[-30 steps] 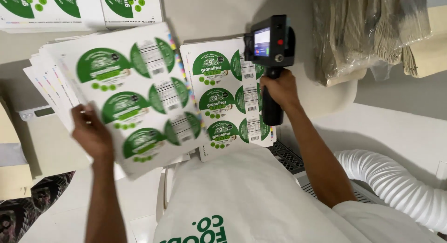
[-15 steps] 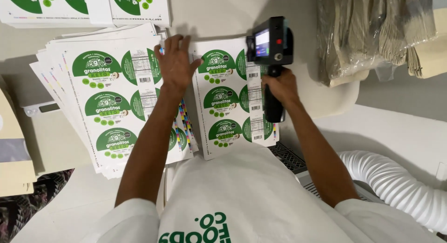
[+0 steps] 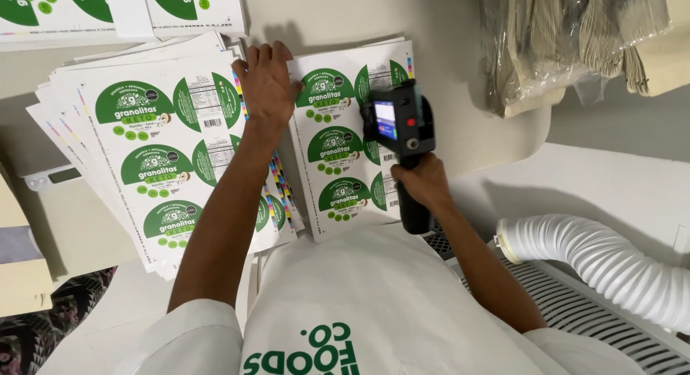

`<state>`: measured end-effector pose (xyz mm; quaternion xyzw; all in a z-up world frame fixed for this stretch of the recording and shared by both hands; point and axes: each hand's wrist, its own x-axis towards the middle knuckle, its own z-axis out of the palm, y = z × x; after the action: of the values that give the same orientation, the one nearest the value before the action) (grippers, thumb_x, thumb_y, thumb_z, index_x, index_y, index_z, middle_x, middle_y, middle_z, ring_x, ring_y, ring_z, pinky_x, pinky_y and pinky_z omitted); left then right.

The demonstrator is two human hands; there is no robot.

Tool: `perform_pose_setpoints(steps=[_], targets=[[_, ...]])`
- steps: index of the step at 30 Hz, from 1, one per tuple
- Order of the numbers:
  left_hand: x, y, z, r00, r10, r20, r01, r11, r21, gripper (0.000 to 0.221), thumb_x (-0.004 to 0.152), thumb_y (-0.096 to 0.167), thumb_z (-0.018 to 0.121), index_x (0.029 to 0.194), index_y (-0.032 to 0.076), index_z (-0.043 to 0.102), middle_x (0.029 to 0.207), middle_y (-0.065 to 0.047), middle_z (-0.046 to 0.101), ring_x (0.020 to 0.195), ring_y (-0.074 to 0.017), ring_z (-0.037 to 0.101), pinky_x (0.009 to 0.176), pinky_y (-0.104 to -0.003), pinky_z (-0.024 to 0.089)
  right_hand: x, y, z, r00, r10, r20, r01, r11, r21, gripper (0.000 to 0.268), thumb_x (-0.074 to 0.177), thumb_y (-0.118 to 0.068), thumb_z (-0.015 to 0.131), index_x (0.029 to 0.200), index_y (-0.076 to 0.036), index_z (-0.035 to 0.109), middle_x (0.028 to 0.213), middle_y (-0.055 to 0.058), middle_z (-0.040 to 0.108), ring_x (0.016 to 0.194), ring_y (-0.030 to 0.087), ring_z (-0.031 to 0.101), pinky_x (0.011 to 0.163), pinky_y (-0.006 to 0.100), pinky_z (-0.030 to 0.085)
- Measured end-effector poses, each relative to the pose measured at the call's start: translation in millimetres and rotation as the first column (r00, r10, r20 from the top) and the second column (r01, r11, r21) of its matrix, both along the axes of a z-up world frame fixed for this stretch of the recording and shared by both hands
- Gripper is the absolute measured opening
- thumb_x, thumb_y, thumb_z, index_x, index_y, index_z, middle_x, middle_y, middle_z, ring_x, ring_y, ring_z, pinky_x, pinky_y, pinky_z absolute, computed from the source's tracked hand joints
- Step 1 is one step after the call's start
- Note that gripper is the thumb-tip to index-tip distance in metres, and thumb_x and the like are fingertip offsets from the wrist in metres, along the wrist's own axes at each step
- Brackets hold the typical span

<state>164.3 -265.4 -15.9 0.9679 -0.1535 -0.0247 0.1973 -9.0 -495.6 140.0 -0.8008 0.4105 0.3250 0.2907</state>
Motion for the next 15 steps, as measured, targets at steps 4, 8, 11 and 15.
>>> perform_pose_setpoints(steps=[4, 8, 11, 15], targets=[[-9, -3, 16, 0.995, 0.042, -0.091, -0.048, 0.997, -0.065, 0.067, 0.072, 0.028, 0.093, 0.121, 0.011, 0.052, 0.109, -0.007, 0.068, 0.104, -0.0315, 0.056, 0.086, -0.045, 0.034, -5, 8, -12, 1.0, 0.01, -0.005, -0.01, 0.999, 0.048, 0.027, 0.065, -0.023, 0.066, 0.086, -0.006, 0.068, 0.077, 0.008, 0.075, 0.076, 0.024, 0.069, 0.07, 0.038, 0.055], [-38, -4, 53, 0.909, 0.175, -0.379, -0.295, 0.911, -0.287, 0.062, 0.085, 0.007, 0.081, 0.133, 0.008, 0.042, 0.112, -0.016, 0.07, 0.106, -0.0365, 0.065, 0.09, -0.052, 0.046, -17, -16, -41, 0.995, 0.035, 0.097, -0.039, 0.999, 0.039, 0.023, 0.068, -0.026, 0.071, 0.078, -0.005, 0.069, 0.073, 0.013, 0.073, 0.074, 0.029, 0.073, 0.068, 0.041, 0.057], [-80, 2, 68, 0.75, 0.153, -0.643, -0.449, 0.832, -0.326, 0.049, 0.091, 0.013, 0.077, 0.13, 0.005, 0.049, 0.103, -0.02, 0.072, 0.098, -0.0356, 0.073, 0.087, -0.049, 0.054, -25, -41, -40, 0.986, 0.003, 0.164, -0.002, 1.0, -0.006, 0.022, 0.066, -0.029, 0.072, 0.065, -0.007, 0.07, 0.062, 0.015, 0.069, 0.068, 0.033, 0.073, 0.064, 0.042, 0.055], [-135, 0, 42, 0.671, 0.09, -0.736, -0.49, 0.799, -0.349, 0.044, 0.085, 0.02, 0.082, 0.119, 0.0, 0.062, 0.101, -0.021, 0.073, 0.094, -0.033, 0.073, 0.081, -0.043, 0.058, -38, -54, -18, 0.973, -0.081, 0.216, 0.094, 0.994, -0.051, 0.02, 0.067, -0.028, 0.072, 0.069, -0.009, 0.07, 0.063, 0.013, 0.068, 0.065, 0.028, 0.071, 0.064, 0.037, 0.056]])
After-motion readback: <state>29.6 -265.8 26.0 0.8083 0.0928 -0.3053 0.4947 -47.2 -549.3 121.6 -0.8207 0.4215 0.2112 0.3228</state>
